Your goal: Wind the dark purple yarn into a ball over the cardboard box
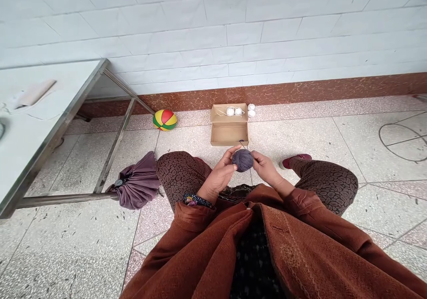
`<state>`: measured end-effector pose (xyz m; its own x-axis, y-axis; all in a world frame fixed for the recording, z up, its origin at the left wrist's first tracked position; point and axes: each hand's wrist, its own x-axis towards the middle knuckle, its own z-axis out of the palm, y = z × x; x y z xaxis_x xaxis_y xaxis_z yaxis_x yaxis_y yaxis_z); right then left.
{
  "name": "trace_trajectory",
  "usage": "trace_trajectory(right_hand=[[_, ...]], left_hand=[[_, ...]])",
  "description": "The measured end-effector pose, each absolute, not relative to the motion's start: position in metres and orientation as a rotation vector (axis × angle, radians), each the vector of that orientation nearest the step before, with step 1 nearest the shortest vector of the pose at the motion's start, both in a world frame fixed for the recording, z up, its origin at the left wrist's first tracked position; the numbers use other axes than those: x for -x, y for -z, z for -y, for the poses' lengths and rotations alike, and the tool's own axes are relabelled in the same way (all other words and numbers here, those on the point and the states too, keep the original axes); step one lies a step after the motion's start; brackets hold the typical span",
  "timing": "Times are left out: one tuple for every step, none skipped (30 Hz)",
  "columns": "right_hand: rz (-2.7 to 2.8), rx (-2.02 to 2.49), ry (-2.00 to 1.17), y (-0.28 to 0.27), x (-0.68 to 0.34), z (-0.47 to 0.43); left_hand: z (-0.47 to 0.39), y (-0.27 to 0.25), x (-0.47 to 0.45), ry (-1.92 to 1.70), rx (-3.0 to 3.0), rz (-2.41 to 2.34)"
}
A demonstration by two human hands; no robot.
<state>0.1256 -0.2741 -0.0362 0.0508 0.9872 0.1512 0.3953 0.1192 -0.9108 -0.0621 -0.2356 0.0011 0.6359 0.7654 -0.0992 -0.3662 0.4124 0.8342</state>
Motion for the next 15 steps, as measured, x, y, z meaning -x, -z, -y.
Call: trace_trajectory(right_hand=[[1.532,1.403,-0.840,0.039,-0.122,0.276],[1.579,1.380,-0.842,0.041,-0.120,0.279],[1.632,1.357,-0.840,0.041,-0.117,0.280],[1.687,1.332,-0.837,0.039,-0.115,0.282],[1.743,1.304,-0.833,0.035,-0.114,0.283],[1.796,1.272,-0.826,0.031,-0.113,0.285],[1.843,1.235,-0.819,0.026,-0.113,0.286],[1.881,1.194,-0.813,0.021,-0.113,0.287],[1.907,1.159,-0.806,0.016,-0.113,0.288],[1.920,1.136,-0.795,0.011,-0.114,0.288],[1.918,1.127,-0.779,0.006,-0.115,0.288],[1.903,1.133,-0.759,0.002,-0.116,0.288],[1.875,1.149,-0.731,-0.002,-0.119,0.286],[1.838,1.172,-0.698,-0.004,-0.121,0.285],[1.796,1.197,-0.663,-0.006,-0.124,0.283]], left_hand=[[0.235,0.000,0.061,-0.777,-0.885,-0.542],[0.234,0.001,0.060,-0.801,-0.888,-0.572],[0.233,0.002,0.059,-0.824,-0.890,-0.606],[0.232,0.004,0.059,-0.849,-0.889,-0.643],[0.231,0.007,0.058,-0.871,-0.887,-0.679],[0.231,0.010,0.057,-0.891,-0.884,-0.717],[0.230,0.012,0.057,-0.905,-0.889,-0.758],[0.229,0.014,0.057,-0.913,-0.905,-0.803],[0.229,0.016,0.058,-0.915,-0.936,-0.850],[0.229,0.016,0.058,-0.911,-0.977,-0.892],[0.229,0.016,0.059,-0.897,-1.026,-0.922],[0.230,0.016,0.059,-0.874,-1.072,-0.933],[0.230,0.014,0.060,-0.844,-1.107,-0.922],[0.231,0.013,0.060,-0.810,-1.123,-0.893],[0.232,0.011,0.060,-0.778,-1.124,-0.854]])
